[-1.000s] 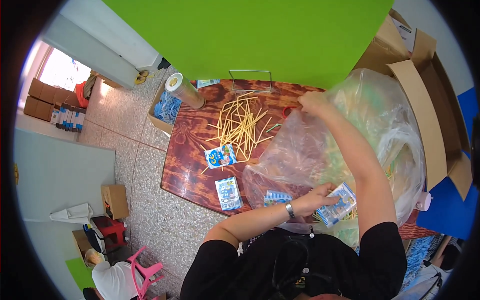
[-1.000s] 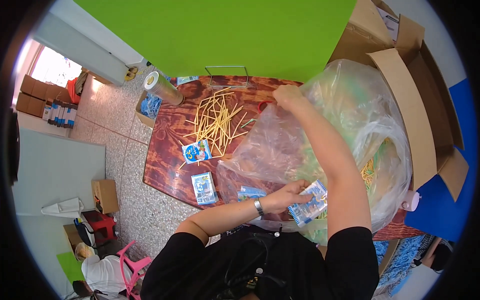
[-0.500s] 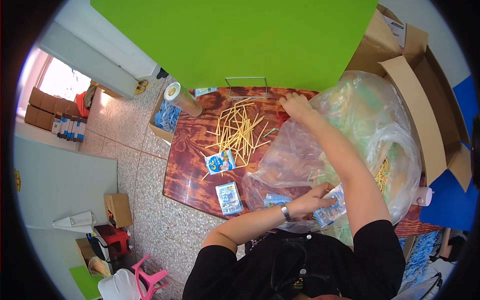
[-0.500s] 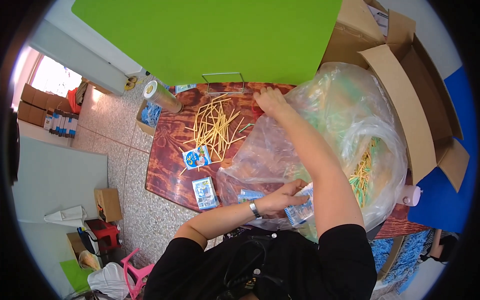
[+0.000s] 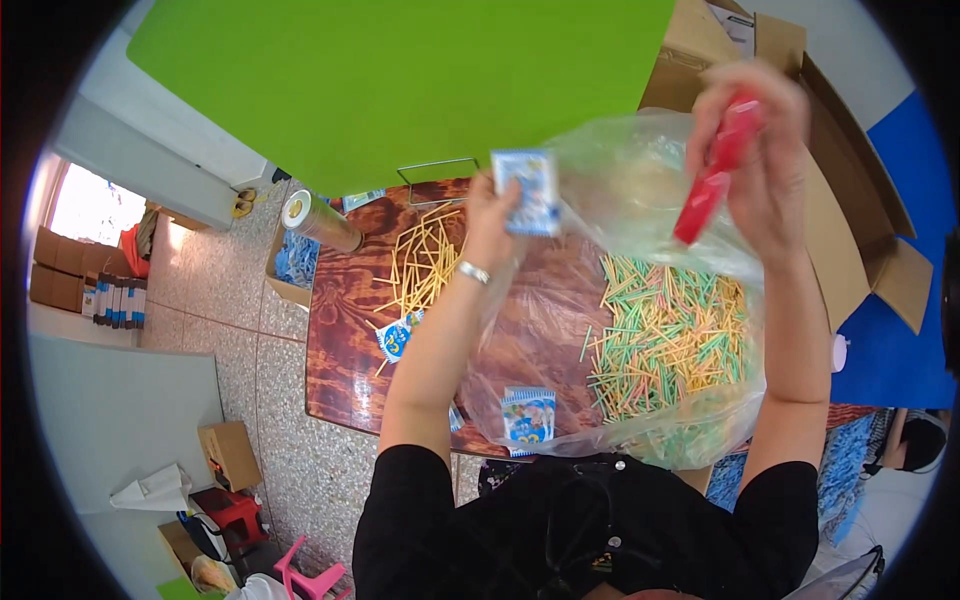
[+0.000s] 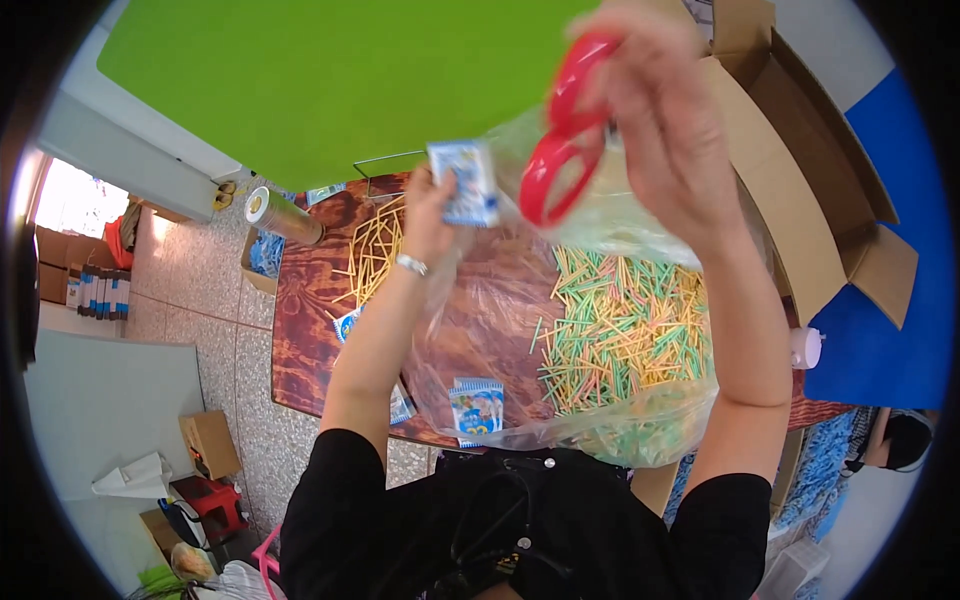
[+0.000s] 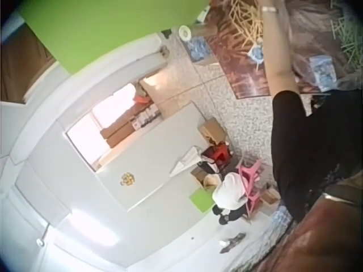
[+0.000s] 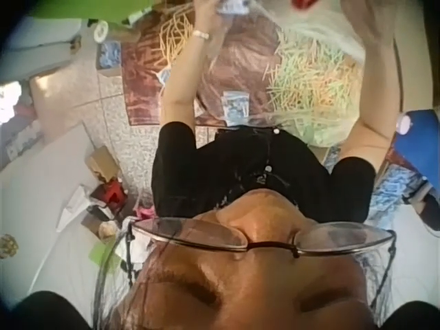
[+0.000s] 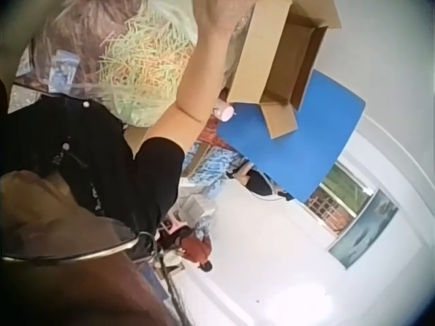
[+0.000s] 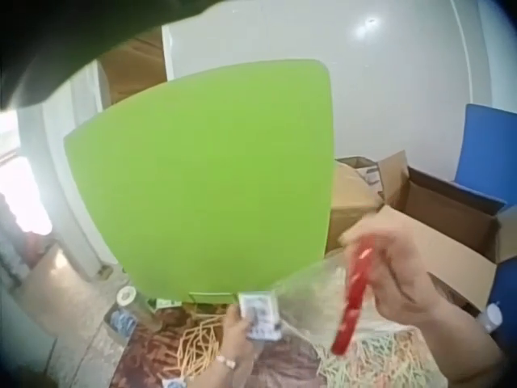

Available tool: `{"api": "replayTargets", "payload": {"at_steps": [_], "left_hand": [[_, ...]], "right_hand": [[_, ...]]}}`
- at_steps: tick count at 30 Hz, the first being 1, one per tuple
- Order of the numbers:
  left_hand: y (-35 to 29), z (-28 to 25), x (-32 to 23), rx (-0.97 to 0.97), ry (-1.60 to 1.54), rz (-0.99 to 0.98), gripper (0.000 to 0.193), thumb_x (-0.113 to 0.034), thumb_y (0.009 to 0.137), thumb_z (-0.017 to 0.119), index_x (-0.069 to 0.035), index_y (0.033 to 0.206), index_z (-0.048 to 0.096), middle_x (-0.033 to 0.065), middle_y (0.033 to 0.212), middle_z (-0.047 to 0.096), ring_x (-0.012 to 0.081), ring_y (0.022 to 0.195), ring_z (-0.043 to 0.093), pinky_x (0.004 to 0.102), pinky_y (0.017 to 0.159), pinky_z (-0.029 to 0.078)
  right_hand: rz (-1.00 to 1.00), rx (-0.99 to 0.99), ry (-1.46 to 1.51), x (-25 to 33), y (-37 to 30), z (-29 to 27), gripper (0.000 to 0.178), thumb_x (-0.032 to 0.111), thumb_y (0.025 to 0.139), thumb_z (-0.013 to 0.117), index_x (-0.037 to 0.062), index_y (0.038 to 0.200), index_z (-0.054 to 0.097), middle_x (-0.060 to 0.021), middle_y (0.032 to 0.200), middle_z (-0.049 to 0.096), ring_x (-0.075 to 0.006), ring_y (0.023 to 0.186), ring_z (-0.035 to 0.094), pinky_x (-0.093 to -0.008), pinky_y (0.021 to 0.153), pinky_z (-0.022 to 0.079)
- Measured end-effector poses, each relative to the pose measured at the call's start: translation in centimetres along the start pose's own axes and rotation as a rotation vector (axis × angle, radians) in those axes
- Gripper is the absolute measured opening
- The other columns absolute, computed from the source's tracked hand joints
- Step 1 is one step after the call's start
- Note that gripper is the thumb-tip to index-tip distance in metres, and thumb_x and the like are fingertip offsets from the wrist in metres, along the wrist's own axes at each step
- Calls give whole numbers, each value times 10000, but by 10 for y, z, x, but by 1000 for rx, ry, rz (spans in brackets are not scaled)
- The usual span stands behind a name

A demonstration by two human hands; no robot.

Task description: Packaging small packets into a large plastic bag with shredded paper filler.

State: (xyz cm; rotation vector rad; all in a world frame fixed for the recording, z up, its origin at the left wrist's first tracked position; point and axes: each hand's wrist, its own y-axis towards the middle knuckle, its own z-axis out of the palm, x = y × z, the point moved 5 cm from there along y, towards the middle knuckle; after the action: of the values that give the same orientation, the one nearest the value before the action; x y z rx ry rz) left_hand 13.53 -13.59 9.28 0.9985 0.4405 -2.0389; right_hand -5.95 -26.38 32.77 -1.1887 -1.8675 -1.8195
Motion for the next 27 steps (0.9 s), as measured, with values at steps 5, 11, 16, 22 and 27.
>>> {"api": "replayTargets", "payload": {"at_steps": [5, 11, 16, 22, 27], "left_hand": [[58, -45, -17, -19, -31, 83, 240, -48, 930, 606, 2, 1126, 477, 127, 1043, 651, 204, 863, 671, 367, 760, 585], [57, -60, 11, -62, -3, 32, 255, -48, 925, 613, 6, 1146, 497, 114, 1040, 656, 191, 845, 667, 348, 719, 574], [51, -77, 34, -147, -6, -52, 252, -40, 921, 617, 7, 1137, 497, 121, 1033, 659, 190, 833, 669, 342, 709, 574], [35, -108, 35, -96, 94, -91, 215, -32, 931, 603, -5, 1100, 473, 126, 1028, 656, 178, 838, 668, 325, 711, 576], [8, -90, 21, -112, 183, 0, 225, -33, 942, 588, -23, 1130, 465, 121, 1065, 631, 170, 883, 655, 315, 739, 573]], "right_hand": [[541, 509, -464, -107, -79, 52, 362, 279, 962, 547, 139, 1296, 545, -140, 1053, 627, -264, 922, 636, -387, 805, 521], [489, 501, -905, -222, -77, 59, 569, 434, 874, 622, 192, 1361, 454, -160, 1212, 578, -384, 986, 635, -476, 808, 528], [379, 608, -1294, -311, -99, 42, 596, 313, 871, 641, 301, 1421, 410, -112, 1336, 504, -327, 1107, 597, -469, 880, 506], [399, 615, -1354, -309, -95, 45, 606, 245, 880, 633, 323, 1433, 398, -96, 1353, 480, -316, 1163, 548, -472, 987, 443], [320, 483, -1449, -306, -101, 29, 602, 249, 872, 629, 294, 1432, 410, -97, 1279, 522, -325, 1089, 576, -455, 930, 475]]}}
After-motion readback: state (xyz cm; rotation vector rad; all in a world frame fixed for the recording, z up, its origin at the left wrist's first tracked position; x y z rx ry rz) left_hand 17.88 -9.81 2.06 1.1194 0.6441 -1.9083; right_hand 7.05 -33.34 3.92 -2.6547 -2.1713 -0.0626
